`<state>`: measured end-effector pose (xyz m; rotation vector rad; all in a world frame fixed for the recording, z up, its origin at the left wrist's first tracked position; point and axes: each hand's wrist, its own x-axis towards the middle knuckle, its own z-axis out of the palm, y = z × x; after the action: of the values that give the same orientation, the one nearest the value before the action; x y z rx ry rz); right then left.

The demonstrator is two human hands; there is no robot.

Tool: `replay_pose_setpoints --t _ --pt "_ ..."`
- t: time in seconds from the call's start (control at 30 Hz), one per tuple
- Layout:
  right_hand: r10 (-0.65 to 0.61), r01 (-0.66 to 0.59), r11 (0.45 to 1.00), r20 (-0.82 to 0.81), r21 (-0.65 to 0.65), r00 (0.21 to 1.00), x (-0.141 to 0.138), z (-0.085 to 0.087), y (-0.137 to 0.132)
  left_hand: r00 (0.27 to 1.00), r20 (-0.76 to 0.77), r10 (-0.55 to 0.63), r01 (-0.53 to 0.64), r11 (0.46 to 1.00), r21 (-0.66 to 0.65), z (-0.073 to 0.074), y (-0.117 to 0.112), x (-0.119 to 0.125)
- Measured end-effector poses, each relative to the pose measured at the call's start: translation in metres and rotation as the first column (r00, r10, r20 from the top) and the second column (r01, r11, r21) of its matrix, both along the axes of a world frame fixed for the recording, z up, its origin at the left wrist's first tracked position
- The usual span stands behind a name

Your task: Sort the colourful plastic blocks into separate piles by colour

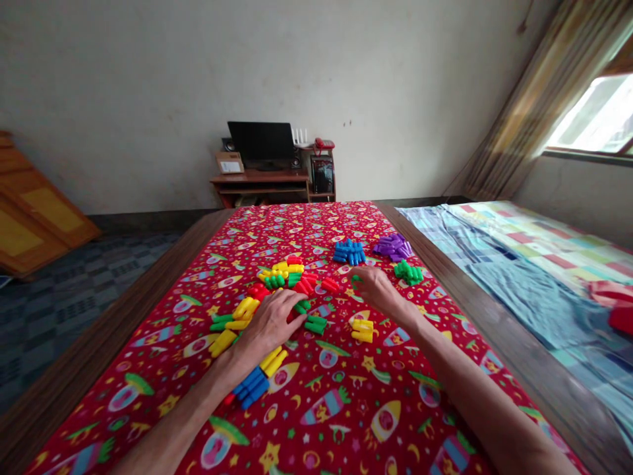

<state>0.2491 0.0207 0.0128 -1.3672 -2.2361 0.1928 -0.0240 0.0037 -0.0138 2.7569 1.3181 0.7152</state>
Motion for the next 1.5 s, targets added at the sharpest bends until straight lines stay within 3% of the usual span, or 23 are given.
replay_pose_setpoints --t 0.1,0.2,0.3,0.37,0.47,0.53,0.57,0.63,0.67,0.77,0.87,1.0,1.13,1.27,1.37,1.5 --pt "-0.249 0.248 0.969 0.081 0.016 0.965 0.035 0.012 0.007 0.999 0.037 0.010 -0.010 1.000 0.000 -0.001 -0.002 0.002" --pt "-0.427 0.435 0.900 0.164 -0.014 0.889 0.063 0.016 0.010 0.997 0.073 -0.027 0.029 0.999 -0.017 -0.005 -0.005 0.006" --pt "-0.512 0.526 0.850 0.238 0.006 0.825 0.076 0.014 0.012 0.995 0.083 -0.064 0.066 0.998 -0.017 -0.007 -0.010 0.012" --pt "-0.524 0.519 0.851 0.170 0.078 0.834 0.074 0.013 0.013 0.994 0.085 -0.069 0.070 0.998 -0.004 -0.007 -0.013 0.016" --pt "-0.362 0.363 0.924 -0.035 0.122 0.932 0.049 0.011 0.007 0.998 0.043 -0.043 0.041 0.999 0.035 -0.003 -0.016 0.017" --pt "-0.110 0.114 0.993 -0.101 0.028 0.989 0.019 0.007 -0.004 1.000 -0.019 0.014 -0.012 0.996 0.091 -0.001 -0.014 0.013" --pt "0.055 -0.060 0.997 -0.103 -0.043 0.993 0.003 0.004 -0.011 0.997 -0.048 0.053 -0.047 0.991 0.125 0.000 -0.012 0.011" --pt "0.344 -0.347 0.935 -0.053 -0.070 0.938 -0.030 -0.006 -0.027 0.988 -0.089 0.129 -0.112 0.979 0.170 -0.001 -0.006 0.004" --pt "0.422 -0.420 0.906 0.027 -0.055 0.906 -0.044 -0.012 -0.035 0.983 -0.098 0.156 -0.138 0.975 0.173 -0.002 -0.003 0.000" --pt "0.419 -0.435 0.900 0.236 0.015 0.877 -0.072 -0.031 -0.049 0.980 -0.089 0.179 -0.169 0.979 0.116 -0.009 0.003 -0.006" --pt "0.382 -0.402 0.915 0.253 0.029 0.889 -0.073 -0.038 -0.047 0.985 -0.083 0.149 -0.144 0.987 0.068 -0.012 0.004 -0.008" --pt "0.239 -0.247 0.966 0.096 0.079 0.966 -0.039 -0.024 -0.022 0.989 -0.085 0.122 -0.120 0.992 0.036 -0.008 0.004 -0.013" --pt "-0.095 0.087 0.992 0.083 0.097 0.992 0.013 0.004 0.003 0.992 0.011 0.125 -0.125 0.992 0.014 -0.007 0.012 -0.021" --pt "-0.388 0.399 0.917 0.273 0.019 0.880 0.054 0.021 0.010 0.977 0.134 0.165 -0.168 0.986 0.006 -0.010 0.024 -0.028" --pt "-0.429 0.487 0.872 0.387 -0.059 0.816 0.071 0.022 0.007 0.975 0.143 0.170 -0.170 0.985 -0.018 -0.012 0.029 -0.032" --pt "-0.368 0.413 0.909 0.349 -0.062 0.862 0.079 0.018 0.007 0.963 0.200 0.179 -0.172 0.984 -0.054 -0.010 0.028 -0.033"
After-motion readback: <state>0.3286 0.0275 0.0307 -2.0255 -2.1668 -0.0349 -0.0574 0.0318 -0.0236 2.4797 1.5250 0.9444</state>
